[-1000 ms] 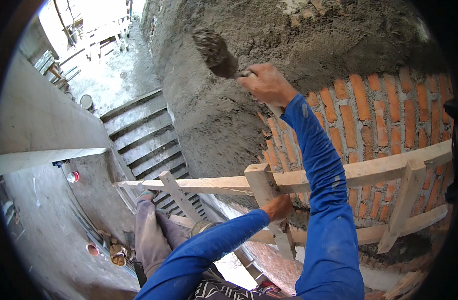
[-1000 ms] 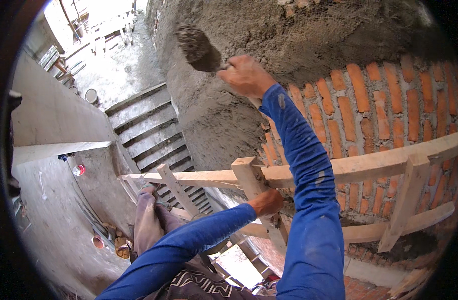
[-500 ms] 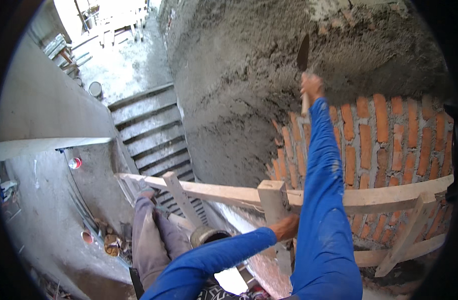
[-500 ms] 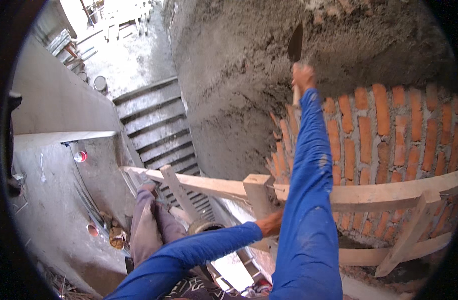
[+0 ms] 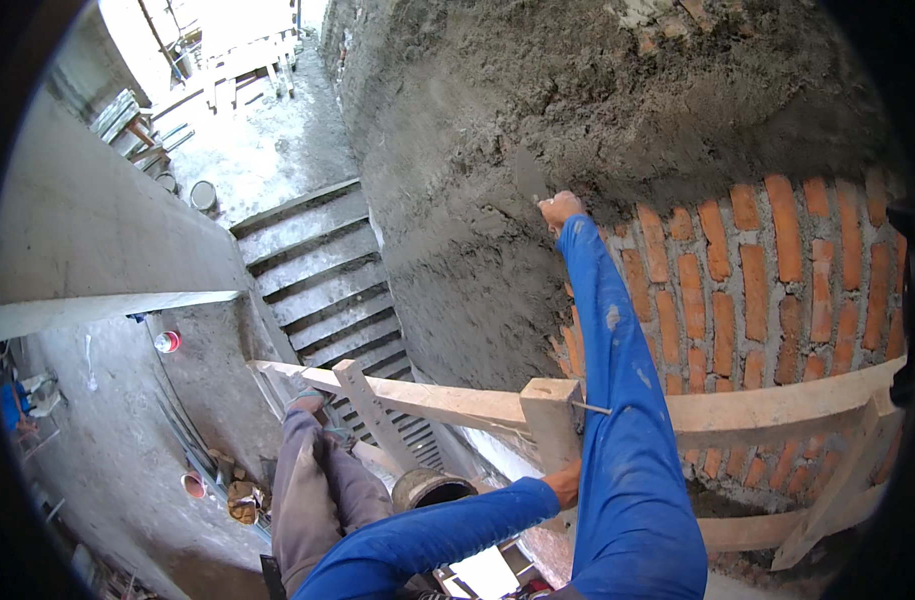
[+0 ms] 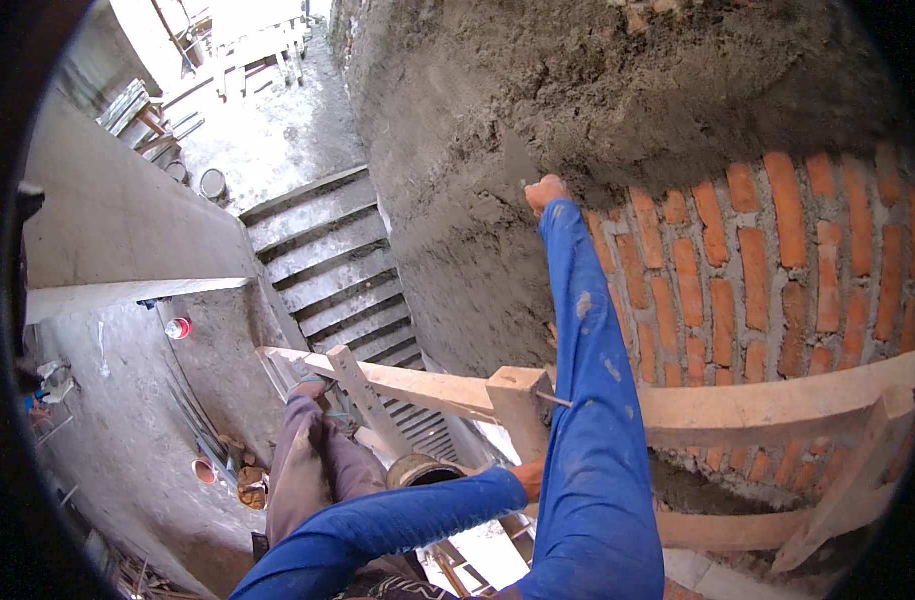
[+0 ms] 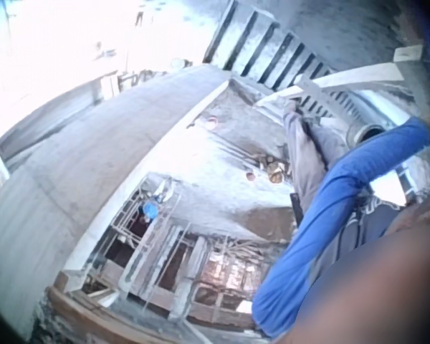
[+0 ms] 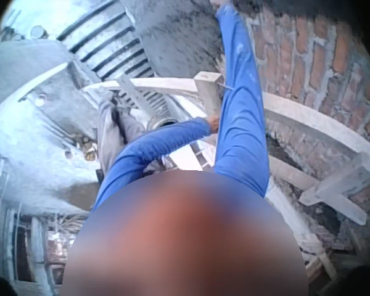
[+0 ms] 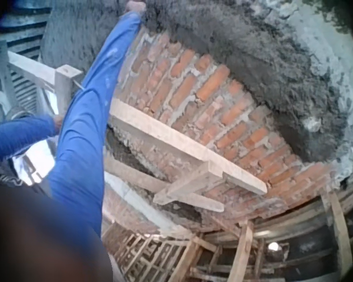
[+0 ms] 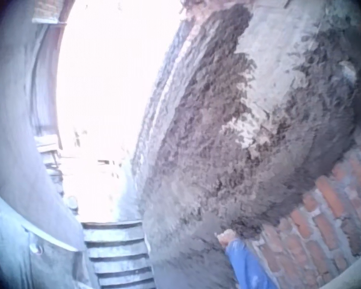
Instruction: The person scoops wet cement from a bucket using a trowel and applies it to a brick wall, smoothing the surface. The person repeatedly transfers material from the bucket to the wall and spreads it evenly.
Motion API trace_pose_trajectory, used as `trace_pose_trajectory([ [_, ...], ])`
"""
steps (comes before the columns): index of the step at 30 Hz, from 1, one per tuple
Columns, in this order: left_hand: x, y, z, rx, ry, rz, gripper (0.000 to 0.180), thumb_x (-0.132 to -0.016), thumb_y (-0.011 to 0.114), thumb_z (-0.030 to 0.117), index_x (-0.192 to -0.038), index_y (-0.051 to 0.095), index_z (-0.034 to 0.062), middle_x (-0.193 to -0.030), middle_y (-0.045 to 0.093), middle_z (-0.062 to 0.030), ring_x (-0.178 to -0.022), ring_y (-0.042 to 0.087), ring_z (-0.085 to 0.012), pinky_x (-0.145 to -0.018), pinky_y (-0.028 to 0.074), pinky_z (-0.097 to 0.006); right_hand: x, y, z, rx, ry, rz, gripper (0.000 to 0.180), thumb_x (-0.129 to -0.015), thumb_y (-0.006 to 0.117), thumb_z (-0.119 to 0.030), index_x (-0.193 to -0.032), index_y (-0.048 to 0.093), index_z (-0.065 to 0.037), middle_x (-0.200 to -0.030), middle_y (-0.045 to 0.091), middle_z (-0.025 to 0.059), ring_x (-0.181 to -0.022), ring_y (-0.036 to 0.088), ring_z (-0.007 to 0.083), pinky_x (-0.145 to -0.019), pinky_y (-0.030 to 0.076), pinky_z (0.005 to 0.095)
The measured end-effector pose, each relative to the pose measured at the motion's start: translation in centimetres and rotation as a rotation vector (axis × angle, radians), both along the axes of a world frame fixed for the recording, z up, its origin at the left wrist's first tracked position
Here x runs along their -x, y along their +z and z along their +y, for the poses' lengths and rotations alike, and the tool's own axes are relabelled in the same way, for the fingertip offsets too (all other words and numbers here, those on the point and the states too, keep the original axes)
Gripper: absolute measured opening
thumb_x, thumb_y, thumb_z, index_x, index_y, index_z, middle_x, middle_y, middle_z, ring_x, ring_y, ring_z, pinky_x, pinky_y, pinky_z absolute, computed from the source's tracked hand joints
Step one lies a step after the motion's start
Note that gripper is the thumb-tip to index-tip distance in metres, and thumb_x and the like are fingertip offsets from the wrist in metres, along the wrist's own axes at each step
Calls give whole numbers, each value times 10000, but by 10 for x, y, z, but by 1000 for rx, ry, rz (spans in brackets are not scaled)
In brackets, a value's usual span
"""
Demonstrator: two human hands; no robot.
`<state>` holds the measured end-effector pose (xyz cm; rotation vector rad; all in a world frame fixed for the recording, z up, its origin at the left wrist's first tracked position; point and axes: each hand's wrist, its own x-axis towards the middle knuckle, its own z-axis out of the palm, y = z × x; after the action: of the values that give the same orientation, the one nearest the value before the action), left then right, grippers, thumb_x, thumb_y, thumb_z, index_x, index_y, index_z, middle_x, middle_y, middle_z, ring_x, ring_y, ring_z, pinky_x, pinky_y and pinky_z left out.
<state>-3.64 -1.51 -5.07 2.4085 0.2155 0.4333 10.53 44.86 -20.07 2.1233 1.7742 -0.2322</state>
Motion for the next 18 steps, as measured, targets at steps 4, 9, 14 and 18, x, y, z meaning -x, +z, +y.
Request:
trace_pose_trajectory([
  [4,0,-8,-6,-15,60,-80,500,-936,435,134,-1418,400,6,-1508,354,-154,-1387,327,-297,-1179,230,-427,-1,15,4,4,-264,156,523,-838,614,-360,-1167,616,46,-1244,602,237,-1177,575,355,-986,472,418],
  [9,2,-18,-8,-9,157,-178,497,-914,450,101,-1401,422,8,-1494,367,-176,-1384,336,-309,-1173,247,-433,-3,53,-3,-151,-252,130,522,-846,589,-364,-1178,614,38,-1257,591,241,-1168,575,368,-978,477,425],
  [14,3,-4,1,-329,19,13,484,-920,478,108,-1389,435,-5,-1486,377,-163,-1366,356,-271,-1166,244,-370,-14,83,-8,-106,-310,242,546,-851,574,-367,-1182,599,66,-1262,576,266,-1166,569,392,-966,479,448],
  [18,-2,7,11,422,201,-499,381,-908,511,122,-1273,541,15,-1372,492,-146,-1254,457,-263,-1069,353,-334,-20,111,-7,-205,-109,95,551,-856,570,-376,-1157,603,84,-1226,591,283,-1104,593,419,-957,484,465],
])
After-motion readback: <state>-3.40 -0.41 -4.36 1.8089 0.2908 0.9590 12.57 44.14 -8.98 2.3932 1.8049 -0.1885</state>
